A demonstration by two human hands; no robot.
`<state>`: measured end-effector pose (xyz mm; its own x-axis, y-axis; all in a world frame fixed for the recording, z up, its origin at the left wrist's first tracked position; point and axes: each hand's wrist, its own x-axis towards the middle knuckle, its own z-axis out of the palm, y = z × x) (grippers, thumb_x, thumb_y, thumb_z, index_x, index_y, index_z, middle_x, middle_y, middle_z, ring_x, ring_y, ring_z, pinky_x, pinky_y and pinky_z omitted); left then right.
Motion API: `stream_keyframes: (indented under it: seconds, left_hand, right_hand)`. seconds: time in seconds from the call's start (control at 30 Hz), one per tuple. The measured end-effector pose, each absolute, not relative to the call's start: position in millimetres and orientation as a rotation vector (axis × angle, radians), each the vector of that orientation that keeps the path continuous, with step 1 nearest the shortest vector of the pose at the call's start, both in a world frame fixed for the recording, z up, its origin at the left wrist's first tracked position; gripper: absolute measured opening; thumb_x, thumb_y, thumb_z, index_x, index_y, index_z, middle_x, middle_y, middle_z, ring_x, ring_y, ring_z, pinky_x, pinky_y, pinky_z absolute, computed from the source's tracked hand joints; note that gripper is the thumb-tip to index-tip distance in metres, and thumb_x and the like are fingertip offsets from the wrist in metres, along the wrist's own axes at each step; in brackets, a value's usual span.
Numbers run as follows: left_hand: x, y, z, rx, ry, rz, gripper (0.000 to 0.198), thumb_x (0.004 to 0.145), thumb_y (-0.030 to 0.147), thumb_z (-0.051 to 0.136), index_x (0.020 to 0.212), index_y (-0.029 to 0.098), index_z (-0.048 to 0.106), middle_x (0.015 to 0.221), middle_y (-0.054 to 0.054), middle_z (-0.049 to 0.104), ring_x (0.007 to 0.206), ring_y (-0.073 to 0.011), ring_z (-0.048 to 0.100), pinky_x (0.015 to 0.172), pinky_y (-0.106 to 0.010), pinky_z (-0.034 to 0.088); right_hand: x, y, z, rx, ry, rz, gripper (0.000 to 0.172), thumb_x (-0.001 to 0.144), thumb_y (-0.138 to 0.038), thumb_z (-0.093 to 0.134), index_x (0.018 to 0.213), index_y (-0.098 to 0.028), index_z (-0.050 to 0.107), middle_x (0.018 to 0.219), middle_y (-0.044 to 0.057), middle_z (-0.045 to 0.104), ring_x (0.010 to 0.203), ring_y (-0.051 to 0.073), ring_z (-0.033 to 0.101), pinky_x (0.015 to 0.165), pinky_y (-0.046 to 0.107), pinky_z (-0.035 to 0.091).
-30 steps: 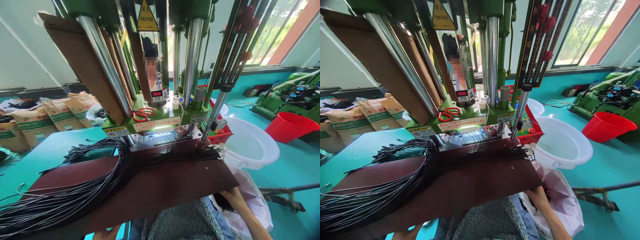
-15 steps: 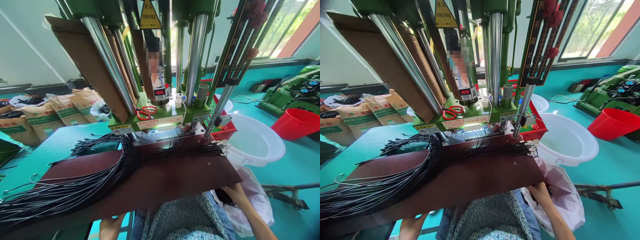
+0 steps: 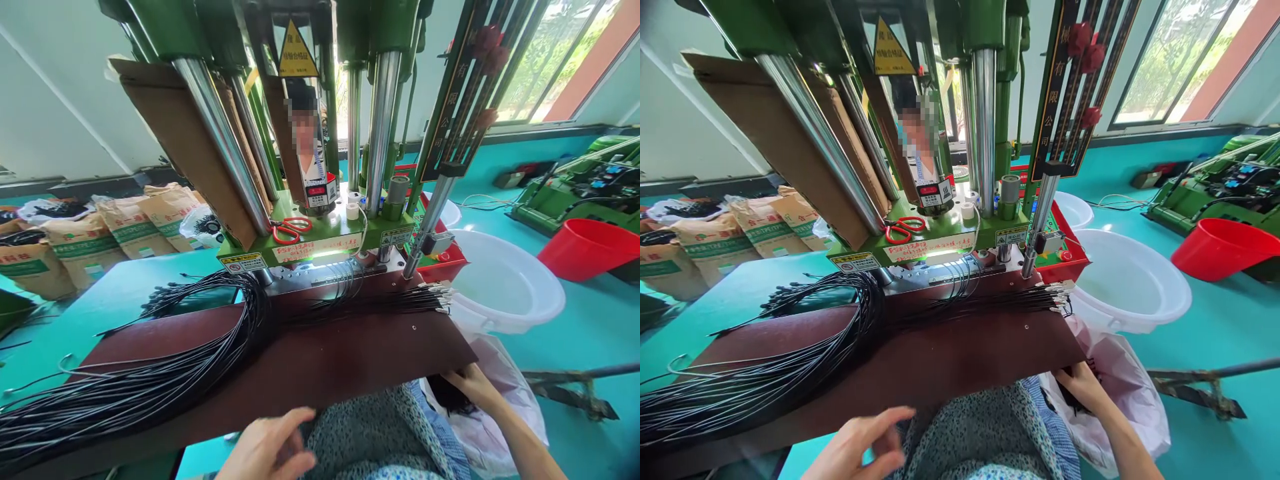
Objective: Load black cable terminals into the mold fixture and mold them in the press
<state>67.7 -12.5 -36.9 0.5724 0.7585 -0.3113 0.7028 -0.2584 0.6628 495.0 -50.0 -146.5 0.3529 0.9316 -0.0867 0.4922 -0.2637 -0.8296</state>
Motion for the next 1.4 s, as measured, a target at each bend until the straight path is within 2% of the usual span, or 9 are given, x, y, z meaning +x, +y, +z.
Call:
stream_keyframes:
  seconds: [0.13, 0.3, 0.43, 0.53, 0.67, 0.83, 1.07, 1.2, 1.4]
  left_hand:
    - [171.9, 38.1, -15.0, 2.394, 0.958, 0.518, 0.039, 0.079, 0.039, 0.056, 0.115, 0.024, 0.052, 0.107, -0.004, 0.058, 0.099, -0.0187, 0.052, 0.088, -0.031, 0.042]
    - [261.7, 106.1, -33.0, 2.791, 1.073, 0.472, 0.061, 0.067, 0.046, 0.067, 0.118, 0.018, 0.048, 0.109, -0.010, 0.051, 0.098, -0.0260, 0.047, 0.084, -0.041, 0.042]
    - [290.3, 129.7, -43.7, 3.015, 1.089, 0.264, 0.032, 0.077, 0.036, 0.059, 0.098, 0.011, 0.058, 0.098, -0.012, 0.054, 0.097, -0.0268, 0.048, 0.079, -0.038, 0.043]
    - [295.1, 135.1, -41.9, 3.088, 1.013, 0.170, 0.019, 0.085, 0.021, 0.046, 0.093, 0.008, 0.058, 0.091, -0.012, 0.055, 0.089, -0.0248, 0.053, 0.069, -0.035, 0.045]
    - [292.0, 136.3, -30.1, 3.072, 1.014, 0.174, 0.019, 0.088, 0.017, 0.039, 0.093, 0.009, 0.056, 0.091, -0.011, 0.056, 0.078, -0.0206, 0.056, 0.061, -0.032, 0.045]
    - [284.1, 135.1, -15.3, 2.763, 1.006, 0.502, 0.010, 0.083, 0.023, 0.052, 0.086, 0.015, 0.057, 0.093, -0.006, 0.059, 0.091, -0.0191, 0.053, 0.081, -0.032, 0.044]
    - [269.6, 136.0, -10.3, 2.650, 0.986, 0.644, 0.021, 0.091, 0.024, 0.034, 0.093, 0.015, 0.053, 0.089, -0.006, 0.061, 0.081, -0.0168, 0.058, 0.072, -0.028, 0.044]
    - [267.6, 132.6, -6.9, 2.588, 0.882, 0.591, 0.020, 0.091, 0.027, 0.035, 0.092, 0.016, 0.051, 0.083, -0.003, 0.060, 0.077, -0.0154, 0.058, 0.070, -0.026, 0.044]
    - [290.9, 127.1, -25.3, 2.818, 1.099, 0.267, 0.018, 0.082, 0.024, 0.052, 0.096, 0.013, 0.053, 0.104, -0.009, 0.053, 0.085, -0.0201, 0.059, 0.069, -0.030, 0.046]
  right_hand:
    - [495.9, -49.0, -148.0, -1.864, -1.345, 0.811, 0.046, 0.066, -0.045, 0.052, 0.098, -0.013, 0.063, 0.096, 0.013, 0.066, 0.097, 0.033, 0.056, 0.086, 0.044, 0.045]
    - [502.5, -58.3, -141.8, -1.844, -1.425, 0.776, 0.038, 0.069, -0.031, 0.052, 0.101, -0.013, 0.060, 0.098, 0.013, 0.066, 0.100, 0.031, 0.056, 0.094, 0.044, 0.040]
    - [514.2, -72.3, -136.2, -1.831, -1.514, 0.663, 0.057, 0.068, -0.024, 0.052, 0.124, -0.014, 0.046, 0.126, 0.014, 0.051, 0.117, 0.028, 0.044, 0.102, 0.043, 0.031]
    - [525.0, -80.2, -134.8, -1.890, -1.527, 0.611, 0.064, 0.071, -0.028, 0.051, 0.131, -0.012, 0.037, 0.133, 0.015, 0.043, 0.122, 0.027, 0.040, 0.104, 0.043, 0.029]
    - [535.9, -81.1, -128.1, -1.948, -1.482, 0.548, 0.060, 0.075, -0.034, 0.047, 0.130, -0.012, 0.036, 0.131, 0.017, 0.044, 0.117, 0.027, 0.045, 0.098, 0.043, 0.037]
    - [532.8, -71.6, -98.3, -1.929, -1.458, 0.357, 0.051, 0.078, -0.035, 0.045, 0.126, -0.016, 0.040, 0.126, 0.014, 0.048, 0.109, 0.027, 0.052, 0.095, 0.044, 0.040]
    - [500.5, -54.7, -55.0, -1.824, -1.398, 0.199, 0.039, 0.081, -0.032, 0.045, 0.118, -0.020, 0.048, 0.113, 0.011, 0.057, 0.100, 0.025, 0.056, 0.086, 0.040, 0.046]
    - [479.0, -44.6, -48.5, -1.694, -1.486, 0.252, 0.032, 0.085, -0.027, 0.043, 0.116, -0.022, 0.050, 0.110, 0.008, 0.060, 0.101, 0.023, 0.056, 0.088, 0.039, 0.045]
    - [448.7, -34.6, -50.2, -1.590, -1.579, 0.404, 0.025, 0.087, -0.023, 0.043, 0.108, -0.021, 0.056, 0.103, 0.008, 0.062, 0.092, 0.021, 0.059, 0.082, 0.035, 0.048]
